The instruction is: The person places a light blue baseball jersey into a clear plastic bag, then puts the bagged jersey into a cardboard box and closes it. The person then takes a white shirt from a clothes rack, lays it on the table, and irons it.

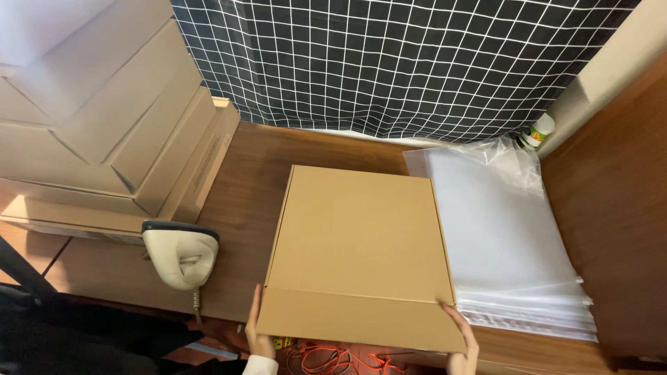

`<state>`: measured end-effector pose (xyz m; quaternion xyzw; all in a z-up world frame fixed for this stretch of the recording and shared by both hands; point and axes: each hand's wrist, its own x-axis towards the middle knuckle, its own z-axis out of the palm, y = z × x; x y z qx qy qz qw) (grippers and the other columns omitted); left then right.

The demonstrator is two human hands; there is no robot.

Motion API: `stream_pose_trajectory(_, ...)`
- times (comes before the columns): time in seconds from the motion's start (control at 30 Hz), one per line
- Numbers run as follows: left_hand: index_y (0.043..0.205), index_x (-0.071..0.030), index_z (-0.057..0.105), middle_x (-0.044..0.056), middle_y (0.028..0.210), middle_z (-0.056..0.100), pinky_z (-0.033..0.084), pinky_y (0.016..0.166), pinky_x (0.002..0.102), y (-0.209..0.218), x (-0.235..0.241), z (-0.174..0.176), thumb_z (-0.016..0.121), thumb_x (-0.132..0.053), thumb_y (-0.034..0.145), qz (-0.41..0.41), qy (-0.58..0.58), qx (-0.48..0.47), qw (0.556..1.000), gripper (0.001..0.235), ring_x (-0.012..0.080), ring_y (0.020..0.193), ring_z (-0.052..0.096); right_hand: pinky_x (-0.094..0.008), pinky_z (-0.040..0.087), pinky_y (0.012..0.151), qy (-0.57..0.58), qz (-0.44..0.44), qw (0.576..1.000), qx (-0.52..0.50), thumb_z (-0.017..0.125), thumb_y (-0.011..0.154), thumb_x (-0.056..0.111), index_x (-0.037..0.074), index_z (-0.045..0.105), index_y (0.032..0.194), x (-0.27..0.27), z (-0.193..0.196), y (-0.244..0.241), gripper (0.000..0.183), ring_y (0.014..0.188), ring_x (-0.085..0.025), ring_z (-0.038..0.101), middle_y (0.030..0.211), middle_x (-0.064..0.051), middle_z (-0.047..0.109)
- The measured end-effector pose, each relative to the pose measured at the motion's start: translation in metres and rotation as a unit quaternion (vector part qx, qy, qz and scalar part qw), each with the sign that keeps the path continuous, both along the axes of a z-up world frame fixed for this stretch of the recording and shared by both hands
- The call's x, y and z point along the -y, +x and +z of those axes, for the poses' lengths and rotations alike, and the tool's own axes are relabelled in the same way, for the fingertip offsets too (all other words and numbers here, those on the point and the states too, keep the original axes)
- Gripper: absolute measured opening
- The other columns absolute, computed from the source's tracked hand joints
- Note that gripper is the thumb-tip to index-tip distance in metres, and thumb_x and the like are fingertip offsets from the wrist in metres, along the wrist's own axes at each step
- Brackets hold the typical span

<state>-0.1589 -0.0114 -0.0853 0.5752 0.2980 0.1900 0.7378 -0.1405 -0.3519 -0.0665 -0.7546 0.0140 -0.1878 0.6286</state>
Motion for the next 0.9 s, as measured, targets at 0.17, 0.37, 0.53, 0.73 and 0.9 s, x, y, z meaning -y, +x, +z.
stream_pose_trajectory(0.17,0.127,0.0,0.042,0.013,0.129,0.046,0.028,0.104,0.032,-0.001,-0.001,0.009,0.047,-0.036,0.075,-0.009,0.129,0.138,0.982,0.063,0.019,0.124,0.039,-0.034,0.036,0.099,-0.054,-0.045,0.998,-0.009,0.038,0.071,-0.002,0.002,0.056,0.114,0.003,0.048,0.008,0.046,0.118,-0.022,0.047,0.121,-0.014,0.055)
stream_pose_trajectory(0.37,0.121,0.007,0.045,0.016,0.12,0.052,0.025,0.11,0.037,-0.003,0.02,0.073,0.041,-0.032,0.086,0.058,0.233,0.21,0.948,0.053,0.0213,0.118,0.045,-0.027,0.035,0.098,-0.102,-0.046,0.993,-0.038,0.026,0.056,-0.008,0.004,0.061,0.106,0.015,0.115,0.015,0.062,0.114,-0.017,0.05,0.113,-0.01,0.06)
stream_pose_trajectory(0.53,0.117,0.008,0.049,0.014,0.12,0.053,0.041,0.091,0.027,0.002,0.032,0.113,0.047,-0.009,0.084,0.111,0.155,0.161,0.968,0.038,0.0171,0.109,0.051,-0.033,0.047,0.073,-0.072,-0.086,0.972,-0.209,0.035,0.068,0.002,0.008,0.067,0.1,0.001,0.175,0.016,0.046,0.1,-0.019,0.053,0.108,-0.008,0.064)
stream_pose_trajectory(0.73,0.117,0.008,0.048,0.017,0.119,0.053,0.039,0.095,0.029,0.013,0.03,0.133,0.045,-0.009,0.084,0.085,0.131,0.185,0.97,0.037,0.0199,0.112,0.049,-0.03,0.047,0.064,-0.146,-0.061,0.976,-0.15,0.032,0.061,-0.004,0.009,0.067,0.102,0.006,0.195,0.026,0.055,0.084,-0.02,0.058,0.099,-0.008,0.066)
stream_pose_trajectory(0.9,0.112,0.008,0.053,0.017,0.111,0.058,0.043,0.09,0.03,0.022,0.024,0.159,0.047,-0.012,0.084,0.066,0.13,0.204,0.968,0.035,0.0206,0.107,0.053,-0.026,0.046,0.061,-0.175,-0.085,0.976,-0.1,0.031,0.064,-0.005,0.01,0.066,0.102,0.0,0.217,0.03,0.054,0.069,-0.017,0.058,0.088,-0.007,0.066)
